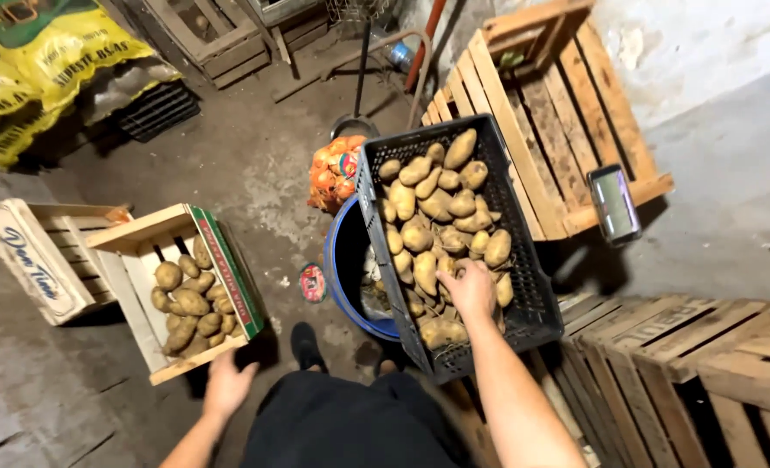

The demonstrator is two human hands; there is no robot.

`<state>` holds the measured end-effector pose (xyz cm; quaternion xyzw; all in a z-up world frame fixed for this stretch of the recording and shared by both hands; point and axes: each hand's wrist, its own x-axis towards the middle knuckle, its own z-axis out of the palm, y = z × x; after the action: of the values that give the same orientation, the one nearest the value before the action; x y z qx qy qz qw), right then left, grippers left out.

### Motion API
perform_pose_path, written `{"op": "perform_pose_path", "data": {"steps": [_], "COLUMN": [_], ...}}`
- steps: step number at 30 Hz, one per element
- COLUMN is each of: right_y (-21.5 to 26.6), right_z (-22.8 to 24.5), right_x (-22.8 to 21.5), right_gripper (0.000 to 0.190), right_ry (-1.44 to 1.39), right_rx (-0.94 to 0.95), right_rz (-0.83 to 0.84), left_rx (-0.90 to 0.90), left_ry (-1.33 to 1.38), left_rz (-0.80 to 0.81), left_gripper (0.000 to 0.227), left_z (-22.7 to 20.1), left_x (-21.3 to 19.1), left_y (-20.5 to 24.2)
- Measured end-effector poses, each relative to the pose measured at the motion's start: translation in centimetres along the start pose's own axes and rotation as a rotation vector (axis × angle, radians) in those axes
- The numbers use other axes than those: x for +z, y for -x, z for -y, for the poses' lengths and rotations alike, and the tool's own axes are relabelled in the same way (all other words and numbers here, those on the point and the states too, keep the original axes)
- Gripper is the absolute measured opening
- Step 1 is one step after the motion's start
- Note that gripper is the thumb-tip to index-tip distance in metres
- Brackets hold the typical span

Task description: The person picks up potatoes from a black plastic crate and places them into a wooden crate. They handle the potatoes one at a time, occasionally inspecting them before placing them in the wooden crate.

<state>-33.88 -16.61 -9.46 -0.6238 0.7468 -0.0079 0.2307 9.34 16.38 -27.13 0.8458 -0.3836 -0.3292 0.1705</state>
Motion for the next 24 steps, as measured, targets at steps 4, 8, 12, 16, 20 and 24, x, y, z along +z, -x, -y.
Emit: {"op": "perform_pose_path", "data": {"steps": [4, 8, 12, 16, 20, 24], "right_y": [-0.7, 1.0, 3.3, 5.5, 7.4, 7.9], "right_z": [-2.1, -5.0, -10.1, -14.2, -15.4, -15.5], "right_x": [-0.5, -4.2, -6.4, -9.2, -11.3, -11.0], "right_gripper": [0.044, 0.056, 0.052, 0.047, 0.045, 0.048], "right_ry": [-0.158, -0.737, -1.111, -1.263, -1.539, -1.546], "right_rx": [0.022, 0.015, 0.057, 0.093, 0.145, 0.178], "right_rz": [0.08, 0.195, 0.277, 0.327, 0.419, 0.438], "left_rx": [0.352, 0.781, 1.001, 0.909, 0.885, 0.89], "left_ry": [0.018, -0.077, -0.531, -0.754, -0.861, -0.896], "left_rz": [0.002, 0.02, -0.125, -0.167, -0.115, -0.065], "left_gripper": [0.058, 0.04, 0.038, 0.032, 0.025, 0.03], "left_z": [-21.1, -38.0, -46.7, -47.3, -45.8, -44.0], "left_x": [-3.7, -2.8, 1.4, 6.8, 9.1, 9.1], "left_y": [2.6, 3.6, 1.2, -4.2, -8.3, -10.6]}}
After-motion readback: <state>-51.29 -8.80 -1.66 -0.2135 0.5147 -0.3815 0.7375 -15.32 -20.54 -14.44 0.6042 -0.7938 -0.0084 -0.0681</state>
